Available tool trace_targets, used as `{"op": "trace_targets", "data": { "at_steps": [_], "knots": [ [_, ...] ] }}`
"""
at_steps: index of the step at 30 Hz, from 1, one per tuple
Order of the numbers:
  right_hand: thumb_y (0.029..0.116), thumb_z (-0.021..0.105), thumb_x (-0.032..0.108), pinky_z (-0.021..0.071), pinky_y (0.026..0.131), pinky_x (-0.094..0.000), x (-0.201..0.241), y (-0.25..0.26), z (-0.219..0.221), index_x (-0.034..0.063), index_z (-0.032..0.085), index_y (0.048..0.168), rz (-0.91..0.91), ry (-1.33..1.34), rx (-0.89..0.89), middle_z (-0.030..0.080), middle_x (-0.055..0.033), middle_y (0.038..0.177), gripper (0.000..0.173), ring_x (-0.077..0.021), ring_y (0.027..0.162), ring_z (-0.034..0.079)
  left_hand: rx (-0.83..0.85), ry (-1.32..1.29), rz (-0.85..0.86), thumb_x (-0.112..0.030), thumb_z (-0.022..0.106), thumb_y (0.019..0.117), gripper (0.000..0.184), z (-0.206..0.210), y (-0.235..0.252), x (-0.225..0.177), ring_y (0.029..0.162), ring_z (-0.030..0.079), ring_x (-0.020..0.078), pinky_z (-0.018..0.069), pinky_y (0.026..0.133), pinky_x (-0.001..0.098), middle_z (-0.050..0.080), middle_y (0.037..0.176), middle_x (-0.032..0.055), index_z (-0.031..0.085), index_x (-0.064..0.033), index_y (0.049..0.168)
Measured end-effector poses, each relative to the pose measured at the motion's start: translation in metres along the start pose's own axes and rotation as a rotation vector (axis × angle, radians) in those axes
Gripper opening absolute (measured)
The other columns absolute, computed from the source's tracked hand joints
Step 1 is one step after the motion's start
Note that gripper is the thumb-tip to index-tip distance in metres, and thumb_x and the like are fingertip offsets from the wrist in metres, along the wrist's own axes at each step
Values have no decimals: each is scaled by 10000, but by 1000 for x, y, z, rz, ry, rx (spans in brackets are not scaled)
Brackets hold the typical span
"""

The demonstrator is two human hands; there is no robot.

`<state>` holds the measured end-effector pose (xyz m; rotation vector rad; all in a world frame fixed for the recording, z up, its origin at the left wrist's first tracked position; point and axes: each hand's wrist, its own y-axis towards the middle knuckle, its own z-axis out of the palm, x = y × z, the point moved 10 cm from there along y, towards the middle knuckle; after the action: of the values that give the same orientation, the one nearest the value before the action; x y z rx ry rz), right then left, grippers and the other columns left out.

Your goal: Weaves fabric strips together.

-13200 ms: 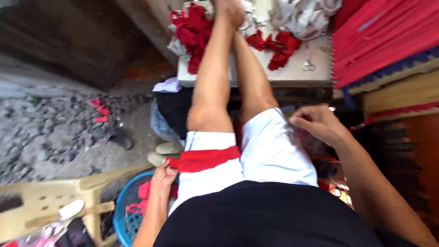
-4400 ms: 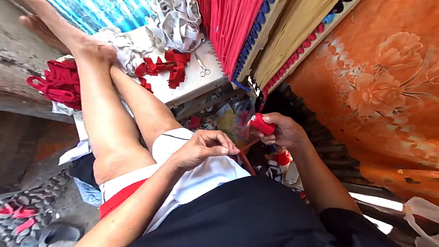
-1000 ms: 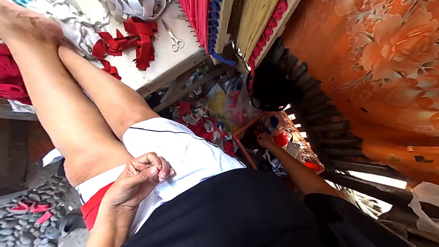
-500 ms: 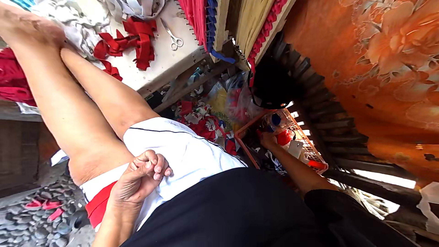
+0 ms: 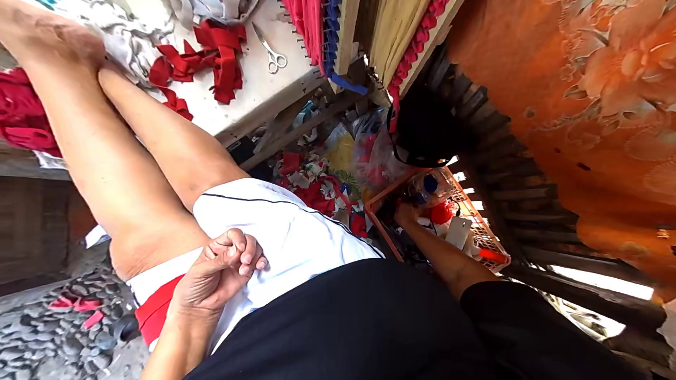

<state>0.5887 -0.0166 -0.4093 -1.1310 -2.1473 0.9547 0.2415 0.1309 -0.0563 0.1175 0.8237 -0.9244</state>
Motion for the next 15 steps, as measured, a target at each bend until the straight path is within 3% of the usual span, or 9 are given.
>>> {"op": "trace_targets", "data": {
  "at_steps": [4, 7, 11, 15],
  "knots": [
    [989, 615, 203, 433, 1059, -630, 9, -9, 1, -65, 495, 1427, 39, -50, 75, 471, -308, 1482, 527, -474, 1355, 486, 10, -11, -3, -113, 697, 945, 57, 0, 0, 0, 769, 699, 130, 605, 780, 290, 711, 858, 39, 741, -79, 959],
    [975, 621, 175, 445, 1040, -632, 14, -7, -2, -57, 473, 1444, 35, -68, 77, 538, -291, 1430, 544, -451, 1314, 543, -7, -2, -5, -113, 700, 943, 55, -1, -1, 1, 762, 699, 124, 605, 771, 283, 712, 845, 37, 744, -83, 949],
    [975, 624, 164, 482, 1014, -600, 19, -5, -2, -40, 505, 1417, 28, -96, 120, 564, -260, 1414, 501, -407, 1297, 575, -11, -5, -9, -112, 703, 939, 55, 0, -2, 1, 764, 701, 127, 607, 774, 283, 713, 844, 40, 747, -82, 951],
    [934, 691, 203, 474, 1000, -631, 27, -15, -9, -62, 528, 1390, -9, -205, 150, 550, -279, 1420, 552, -433, 1303, 560, -13, -14, -6, -107, 697, 941, 54, 0, -2, 1, 766, 701, 128, 606, 783, 289, 711, 844, 38, 742, -80, 953]
  ]
}}
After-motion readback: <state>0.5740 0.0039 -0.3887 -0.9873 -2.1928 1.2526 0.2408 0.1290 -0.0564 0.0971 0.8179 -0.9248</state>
